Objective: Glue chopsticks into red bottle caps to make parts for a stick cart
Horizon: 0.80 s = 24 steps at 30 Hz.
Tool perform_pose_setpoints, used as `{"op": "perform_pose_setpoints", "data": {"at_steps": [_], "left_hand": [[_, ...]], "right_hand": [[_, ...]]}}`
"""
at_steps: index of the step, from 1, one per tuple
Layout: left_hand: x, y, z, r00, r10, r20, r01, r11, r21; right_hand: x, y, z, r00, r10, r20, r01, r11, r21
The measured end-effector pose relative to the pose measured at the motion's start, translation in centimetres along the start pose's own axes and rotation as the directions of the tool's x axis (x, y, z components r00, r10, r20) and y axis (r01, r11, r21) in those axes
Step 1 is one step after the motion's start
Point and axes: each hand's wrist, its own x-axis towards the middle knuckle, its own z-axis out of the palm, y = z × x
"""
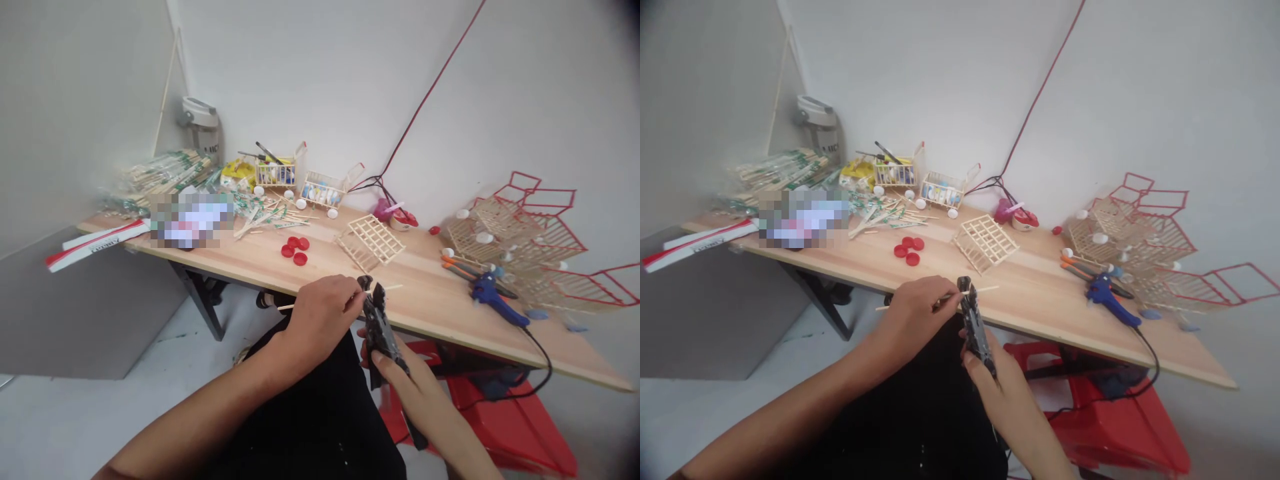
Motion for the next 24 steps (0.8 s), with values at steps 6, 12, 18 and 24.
{"op": "perform_pose_setpoints", "data": {"at_steps": [6, 12, 18, 24], "left_hand": [[-0.3, 0.1, -0.5, 0.996, 0.041, 0.085, -0.051, 0.993, 0.109], [-0.4, 0.9, -1.7, 0.989, 0.04, 0.143, -0.07, 0.975, 0.211], [-0.5, 0.8, -2.0, 0.976, 0.093, 0.198, -0.144, 0.955, 0.26], [-0.9, 0.4, -1.7, 0.969, 0.139, 0.204, -0.193, 0.942, 0.276]], "right_hand": [[0.2, -0.4, 0.5, 1.0, 0.009, 0.009, -0.009, 0.997, -0.076], [0.4, -1.2, 0.7, 1.0, -0.002, -0.009, 0.001, 0.994, -0.112], [0.7, -0.9, 1.0, 1.0, 0.004, 0.007, -0.003, 0.998, -0.07], [0.7, -1.1, 1.1, 1.0, -0.012, -0.004, 0.011, 0.988, -0.152]]}}
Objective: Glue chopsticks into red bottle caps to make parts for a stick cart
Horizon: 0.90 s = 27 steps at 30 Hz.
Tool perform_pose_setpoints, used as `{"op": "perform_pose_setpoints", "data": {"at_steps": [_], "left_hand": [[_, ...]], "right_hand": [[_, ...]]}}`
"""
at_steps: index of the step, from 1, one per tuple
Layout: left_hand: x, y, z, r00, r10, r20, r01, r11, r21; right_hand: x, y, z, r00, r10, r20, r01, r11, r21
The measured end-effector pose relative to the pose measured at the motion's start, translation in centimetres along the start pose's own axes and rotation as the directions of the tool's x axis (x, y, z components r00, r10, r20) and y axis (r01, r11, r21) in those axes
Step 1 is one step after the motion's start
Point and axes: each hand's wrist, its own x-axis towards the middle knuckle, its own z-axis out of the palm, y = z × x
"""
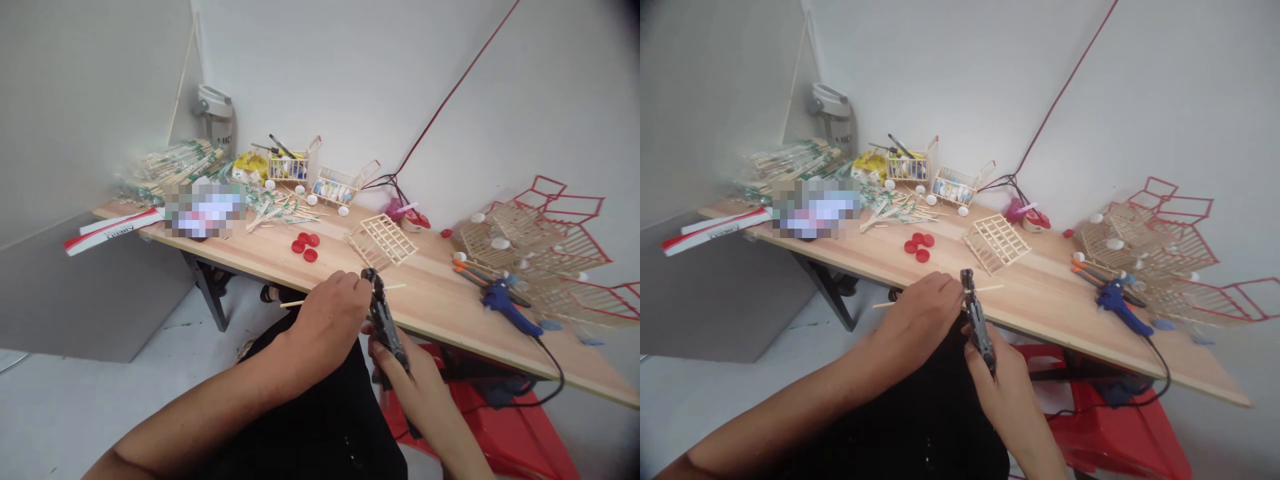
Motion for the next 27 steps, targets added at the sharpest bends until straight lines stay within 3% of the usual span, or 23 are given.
{"op": "perform_pose_setpoints", "data": {"at_steps": [9, 18, 27], "left_hand": [[0.3, 0.2, -0.2, 1.0, -0.009, -0.009, 0.009, 1.0, -0.017], [0.4, -0.7, 0.5, 0.996, -0.003, -0.093, 0.007, 0.999, 0.051], [3.0, -4.0, -0.9, 0.993, 0.027, -0.119, -0.003, 0.98, 0.2]], "right_hand": [[0.1, 0.2, 0.3, 1.0, 0.002, 0.009, -0.002, 1.0, -0.002], [1.0, -0.1, 0.6, 0.998, -0.067, -0.021, 0.067, 0.997, -0.031], [5.1, -1.3, -0.2, 0.988, -0.144, -0.056, 0.142, 0.989, -0.029]]}}
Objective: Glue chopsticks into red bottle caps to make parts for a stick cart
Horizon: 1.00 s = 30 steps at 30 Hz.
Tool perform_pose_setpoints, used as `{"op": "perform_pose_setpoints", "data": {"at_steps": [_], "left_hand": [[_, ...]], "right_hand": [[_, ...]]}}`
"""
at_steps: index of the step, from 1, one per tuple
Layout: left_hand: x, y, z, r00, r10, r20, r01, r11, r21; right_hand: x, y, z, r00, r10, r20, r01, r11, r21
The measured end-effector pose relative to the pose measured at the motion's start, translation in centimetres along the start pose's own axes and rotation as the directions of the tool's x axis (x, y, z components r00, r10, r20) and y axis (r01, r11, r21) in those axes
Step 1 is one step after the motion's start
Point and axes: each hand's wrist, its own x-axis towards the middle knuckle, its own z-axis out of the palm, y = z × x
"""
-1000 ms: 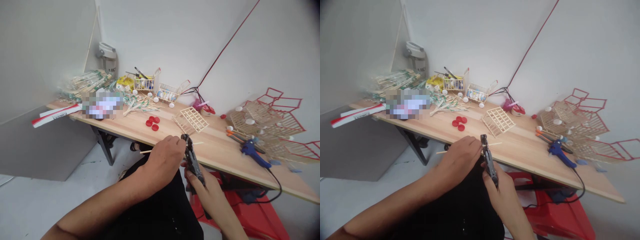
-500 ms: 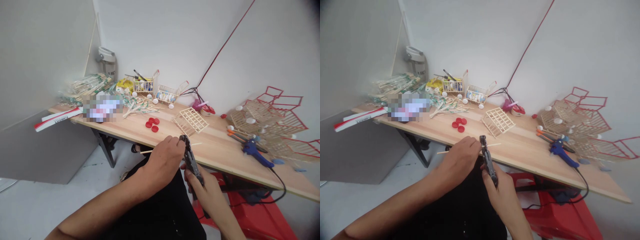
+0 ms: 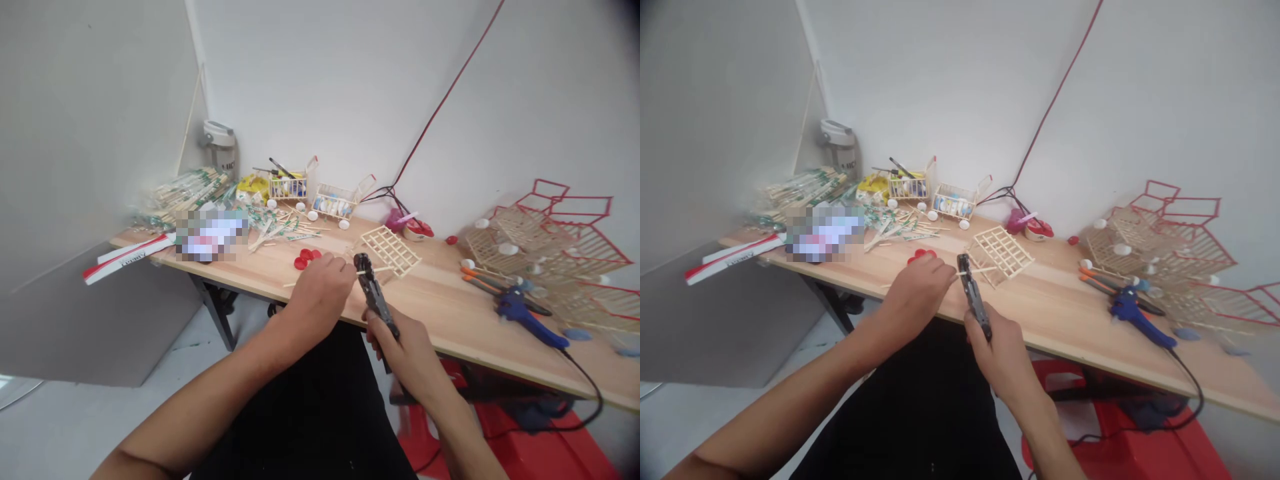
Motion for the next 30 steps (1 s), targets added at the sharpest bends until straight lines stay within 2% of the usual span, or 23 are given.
{"op": "perform_pose_setpoints", "data": {"at_steps": [5, 9, 14, 16, 24, 30], "left_hand": [[0.9, -3.7, -1.4, 0.99, -0.028, -0.141, 0.047, 0.991, 0.128], [1.4, -6.9, -1.5, 0.977, -0.062, -0.202, 0.095, 0.983, 0.156], [2.9, -10.9, 0.4, 0.97, -0.085, -0.228, 0.126, 0.977, 0.174], [3.3, -12.0, 1.3, 0.97, -0.099, -0.224, 0.138, 0.976, 0.17], [3.1, -13.9, 3.2, 0.961, -0.09, -0.261, 0.145, 0.97, 0.197], [3.1, -14.2, 4.0, 0.97, -0.113, -0.215, 0.156, 0.968, 0.197]], "right_hand": [[4.3, -1.1, -0.3, 0.997, -0.036, -0.068, 0.036, 0.999, 0.008], [7.6, -2.3, 0.6, 0.994, -0.097, -0.042, 0.097, 0.995, -0.002], [11.5, -3.4, 1.8, 0.995, 0.082, 0.053, -0.084, 0.995, 0.047], [12.7, -3.3, 2.3, 0.992, 0.112, 0.061, -0.116, 0.991, 0.062], [15.0, -1.8, 4.8, 0.999, 0.024, 0.023, -0.023, 0.999, -0.034], [15.6, -1.0, 5.8, 0.998, 0.031, 0.056, -0.029, 0.999, -0.03]]}}
